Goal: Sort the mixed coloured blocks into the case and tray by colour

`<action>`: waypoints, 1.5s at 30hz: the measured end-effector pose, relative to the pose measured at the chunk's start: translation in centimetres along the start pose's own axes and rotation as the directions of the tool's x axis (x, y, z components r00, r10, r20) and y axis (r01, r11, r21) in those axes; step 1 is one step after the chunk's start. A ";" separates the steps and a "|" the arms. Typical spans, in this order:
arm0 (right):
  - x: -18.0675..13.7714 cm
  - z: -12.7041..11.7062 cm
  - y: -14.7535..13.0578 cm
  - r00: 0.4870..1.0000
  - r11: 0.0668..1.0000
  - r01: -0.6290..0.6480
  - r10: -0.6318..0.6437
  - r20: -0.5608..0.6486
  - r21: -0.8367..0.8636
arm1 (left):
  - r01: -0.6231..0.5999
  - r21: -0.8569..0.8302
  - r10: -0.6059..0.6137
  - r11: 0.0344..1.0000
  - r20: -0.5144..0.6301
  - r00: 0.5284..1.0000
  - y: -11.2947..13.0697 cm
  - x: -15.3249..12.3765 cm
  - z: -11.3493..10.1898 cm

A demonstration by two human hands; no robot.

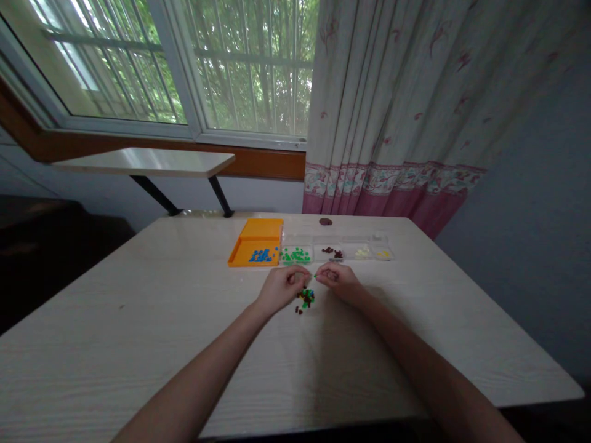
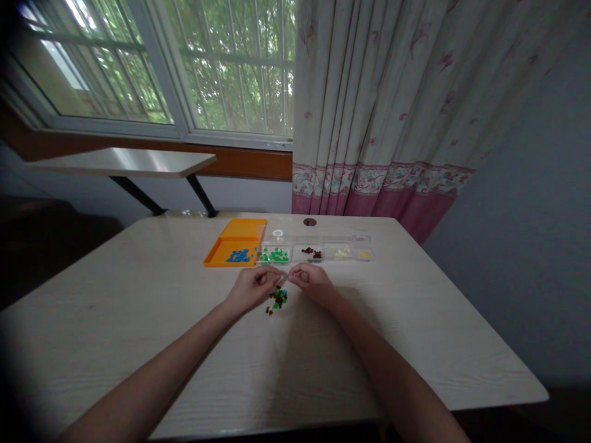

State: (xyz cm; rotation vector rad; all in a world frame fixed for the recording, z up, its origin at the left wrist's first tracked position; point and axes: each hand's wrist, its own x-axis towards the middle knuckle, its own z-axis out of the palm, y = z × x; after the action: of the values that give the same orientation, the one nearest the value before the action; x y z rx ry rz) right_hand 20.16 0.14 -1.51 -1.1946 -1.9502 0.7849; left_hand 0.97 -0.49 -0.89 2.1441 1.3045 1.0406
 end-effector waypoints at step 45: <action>-1.0 1.3 -1.3 0.963 0.955 0.240 -0.212 0.164 -0.176 | -0.037 -0.088 -0.015 0.995 -0.521 0.853 2.4 -0.1 -2.5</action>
State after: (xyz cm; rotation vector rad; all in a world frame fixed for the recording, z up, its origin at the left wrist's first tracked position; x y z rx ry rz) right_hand 18.81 -1.40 -1.50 -1.0218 -2.2790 0.5835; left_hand 0.36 -1.77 2.21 1.8602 1.4287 1.7412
